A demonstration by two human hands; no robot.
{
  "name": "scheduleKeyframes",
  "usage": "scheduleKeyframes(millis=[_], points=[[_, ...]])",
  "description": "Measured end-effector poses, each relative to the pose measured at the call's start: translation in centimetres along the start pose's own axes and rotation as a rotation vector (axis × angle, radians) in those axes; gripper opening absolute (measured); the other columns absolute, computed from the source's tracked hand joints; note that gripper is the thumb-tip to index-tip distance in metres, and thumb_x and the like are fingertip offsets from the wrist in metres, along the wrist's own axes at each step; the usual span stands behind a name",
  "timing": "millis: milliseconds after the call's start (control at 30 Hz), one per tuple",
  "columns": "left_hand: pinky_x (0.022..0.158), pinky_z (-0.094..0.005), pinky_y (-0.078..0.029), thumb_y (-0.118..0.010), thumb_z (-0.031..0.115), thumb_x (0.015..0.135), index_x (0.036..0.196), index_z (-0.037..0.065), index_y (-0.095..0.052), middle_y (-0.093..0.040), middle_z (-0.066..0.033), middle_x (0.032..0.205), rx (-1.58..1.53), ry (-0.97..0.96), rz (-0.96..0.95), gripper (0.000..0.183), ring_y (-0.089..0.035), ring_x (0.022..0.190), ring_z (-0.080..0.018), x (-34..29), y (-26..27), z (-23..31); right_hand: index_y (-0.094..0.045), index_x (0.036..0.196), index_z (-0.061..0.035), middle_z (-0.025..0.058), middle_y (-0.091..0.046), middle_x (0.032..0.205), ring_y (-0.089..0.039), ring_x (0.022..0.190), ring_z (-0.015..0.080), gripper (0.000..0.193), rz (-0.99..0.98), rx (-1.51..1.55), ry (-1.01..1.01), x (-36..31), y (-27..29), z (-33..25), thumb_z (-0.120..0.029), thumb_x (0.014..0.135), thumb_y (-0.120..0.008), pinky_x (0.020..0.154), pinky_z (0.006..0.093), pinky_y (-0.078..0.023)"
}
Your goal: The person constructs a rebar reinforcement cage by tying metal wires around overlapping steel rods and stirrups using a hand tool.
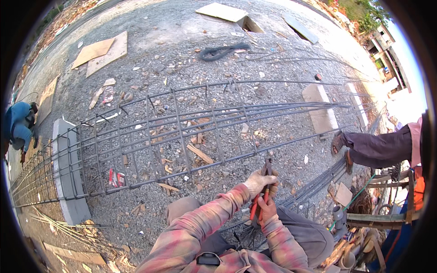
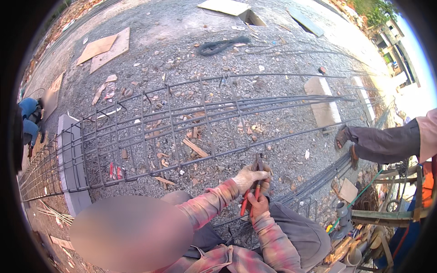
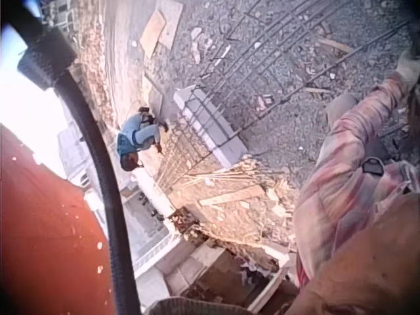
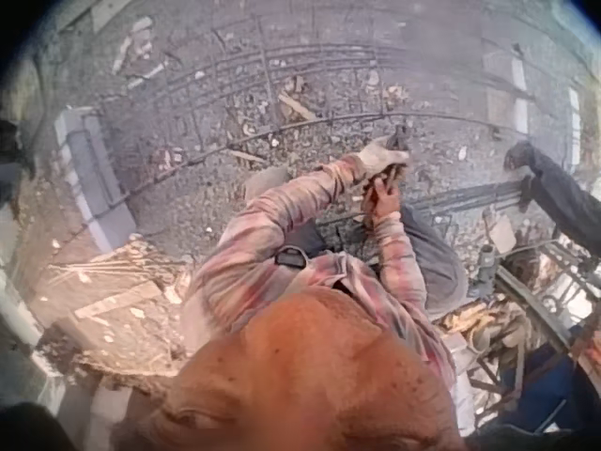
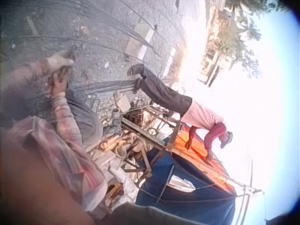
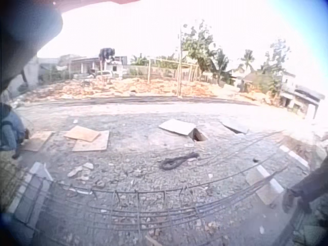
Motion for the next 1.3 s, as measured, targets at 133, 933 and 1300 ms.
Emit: scheduleKeyframes(millis=[133, 933, 1300], points=[[0.062, -0.0274, -0.045, -0.057, 0.025, 0.086, 0.109, 0.003, -0.049, -0.056, -0.0042, 0.082, 0.643, -0.397, 0.181, 0.032, -0.052, 0.069, -0.0115, 1.2, 0.7, -0.1, -0.056, 0.102, -0.0002, 0.0048, -0.061, 0.086, -0.061, 0.072, 0.0152, 0.021, 0.150, -0.076, 0.213, -0.3, -1.1, -2.8, -0.010, 0.084, -0.061, 0.063, 0.0277, -0.050], [0.039, -0.0210, -0.037, -0.044, 0.026, 0.095, 0.105, 0.007, -0.050, -0.056, -0.0053, 0.077, 0.082, -0.973, 0.618, 0.022, -0.042, 0.043, -0.0063, -16.2, 3.9, 15.0, -0.044, 0.101, -0.0035, 0.0081, -0.052, 0.083, -0.057, 0.066, 0.0183, 0.026, -0.506, -0.118, 0.419, -1.0, -18.7, -17.7, 0.002, 0.077, -0.053, 0.056, 0.0313, -0.051], [0.044, -0.0199, -0.033, -0.045, 0.036, 0.093, 0.108, 0.006, -0.055, -0.053, 0.0009, 0.073, 0.373, -0.611, 0.348, 0.035, -0.044, 0.052, -0.0055, -13.8, -2.0, 12.5, -0.052, 0.096, -0.0005, 0.0084, -0.059, 0.083, -0.057, 0.066, 0.0159, 0.021, -0.791, -0.117, 0.130, 3.1, -19.7, -18.3, -0.002, 0.077, -0.061, 0.059, 0.0298, -0.049]])
Point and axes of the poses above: each hand's wrist, its own x-axis towards the middle knuckle, its own y-axis out of the back of the hand, z = x × y, the point moved 5 cm from there along x, towards the middle knuckle
